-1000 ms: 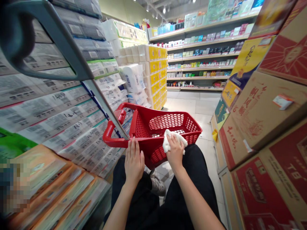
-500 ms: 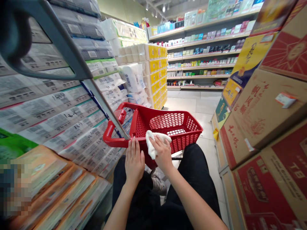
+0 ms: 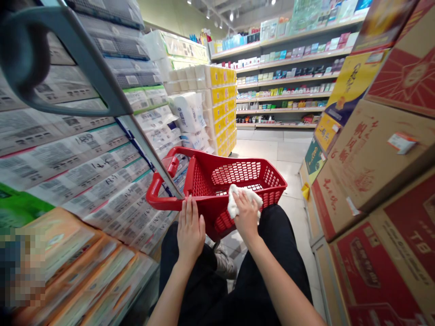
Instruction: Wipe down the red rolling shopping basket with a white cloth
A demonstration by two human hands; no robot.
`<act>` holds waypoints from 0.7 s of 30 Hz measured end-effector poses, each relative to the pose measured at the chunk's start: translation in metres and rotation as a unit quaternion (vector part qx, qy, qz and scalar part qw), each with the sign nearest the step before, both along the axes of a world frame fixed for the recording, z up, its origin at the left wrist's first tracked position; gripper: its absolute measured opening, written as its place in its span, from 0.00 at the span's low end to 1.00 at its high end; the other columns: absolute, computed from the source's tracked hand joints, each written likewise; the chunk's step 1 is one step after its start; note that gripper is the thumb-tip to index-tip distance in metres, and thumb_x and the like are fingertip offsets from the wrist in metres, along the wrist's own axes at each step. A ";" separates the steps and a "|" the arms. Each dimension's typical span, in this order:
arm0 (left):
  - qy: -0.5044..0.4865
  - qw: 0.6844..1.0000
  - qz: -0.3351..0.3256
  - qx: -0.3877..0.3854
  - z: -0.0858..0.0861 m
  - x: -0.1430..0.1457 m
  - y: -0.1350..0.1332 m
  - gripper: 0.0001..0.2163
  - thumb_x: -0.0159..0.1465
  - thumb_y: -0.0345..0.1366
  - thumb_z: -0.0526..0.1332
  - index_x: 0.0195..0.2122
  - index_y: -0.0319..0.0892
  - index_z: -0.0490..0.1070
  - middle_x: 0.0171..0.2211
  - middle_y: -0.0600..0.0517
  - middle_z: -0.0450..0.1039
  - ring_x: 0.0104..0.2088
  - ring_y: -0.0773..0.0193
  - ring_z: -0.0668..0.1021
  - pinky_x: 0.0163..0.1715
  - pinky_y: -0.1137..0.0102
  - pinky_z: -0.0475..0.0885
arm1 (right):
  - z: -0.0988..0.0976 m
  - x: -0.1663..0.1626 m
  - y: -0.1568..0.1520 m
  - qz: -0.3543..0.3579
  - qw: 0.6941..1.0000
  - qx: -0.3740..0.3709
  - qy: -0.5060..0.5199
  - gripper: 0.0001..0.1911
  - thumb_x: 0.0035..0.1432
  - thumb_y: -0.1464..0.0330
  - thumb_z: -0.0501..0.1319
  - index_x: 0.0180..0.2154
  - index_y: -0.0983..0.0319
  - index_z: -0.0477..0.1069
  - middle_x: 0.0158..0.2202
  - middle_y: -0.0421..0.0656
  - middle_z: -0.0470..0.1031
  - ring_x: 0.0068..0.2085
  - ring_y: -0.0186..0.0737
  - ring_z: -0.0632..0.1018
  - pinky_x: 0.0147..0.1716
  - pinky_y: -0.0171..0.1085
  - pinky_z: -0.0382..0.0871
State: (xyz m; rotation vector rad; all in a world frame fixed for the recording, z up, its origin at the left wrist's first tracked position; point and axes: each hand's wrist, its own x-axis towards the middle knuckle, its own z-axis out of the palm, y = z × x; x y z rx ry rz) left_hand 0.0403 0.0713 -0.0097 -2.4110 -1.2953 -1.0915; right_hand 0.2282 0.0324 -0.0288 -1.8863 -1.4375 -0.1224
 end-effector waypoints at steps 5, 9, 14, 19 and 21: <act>0.012 1.000 -0.020 0.013 -0.004 -0.005 0.003 0.33 0.69 0.31 0.51 0.71 0.40 0.37 0.70 0.42 0.51 0.70 0.53 0.53 0.66 0.57 0.57 | 0.035 -0.073 0.012 0.136 0.990 0.008 0.025 0.37 0.53 0.80 0.53 0.64 0.57 0.61 0.66 0.44 0.62 0.68 0.44 0.60 0.64 0.49 0.47; 0.019 0.999 -0.026 0.011 -0.004 -0.008 0.003 0.33 0.68 0.31 0.51 0.71 0.39 0.37 0.70 0.42 0.51 0.70 0.53 0.53 0.66 0.57 0.57 | 0.040 -0.081 0.011 0.165 0.986 0.021 0.020 0.35 0.56 0.78 0.52 0.64 0.54 0.60 0.66 0.41 0.62 0.68 0.41 0.60 0.64 0.47 0.46; 0.017 1.000 -0.005 0.002 -0.001 -0.004 0.001 0.32 0.69 0.31 0.50 0.71 0.38 0.37 0.70 0.42 0.50 0.71 0.53 0.53 0.66 0.56 0.56 | 0.013 -0.035 0.004 0.127 0.991 0.018 -0.027 0.38 0.52 0.81 0.51 0.64 0.54 0.61 0.66 0.43 0.63 0.67 0.42 0.63 0.63 0.47 0.48; 0.002 1.000 -0.002 -0.002 0.000 -0.001 0.000 0.31 0.69 0.31 0.51 0.71 0.39 0.39 0.70 0.43 0.52 0.70 0.54 0.54 0.66 0.56 0.57 | -0.016 0.024 -0.008 0.034 0.998 0.008 -0.058 0.36 0.53 0.80 0.51 0.63 0.55 0.62 0.65 0.44 0.64 0.67 0.42 0.63 0.62 0.48 0.52; 0.003 1.000 0.000 -0.002 0.000 -0.001 0.000 0.31 0.69 0.31 0.51 0.71 0.39 0.39 0.70 0.43 0.52 0.70 0.54 0.54 0.66 0.56 0.57 | -0.022 0.041 -0.012 0.005 0.998 0.011 -0.061 0.35 0.54 0.79 0.51 0.63 0.55 0.63 0.65 0.44 0.65 0.66 0.42 0.64 0.62 0.47 0.53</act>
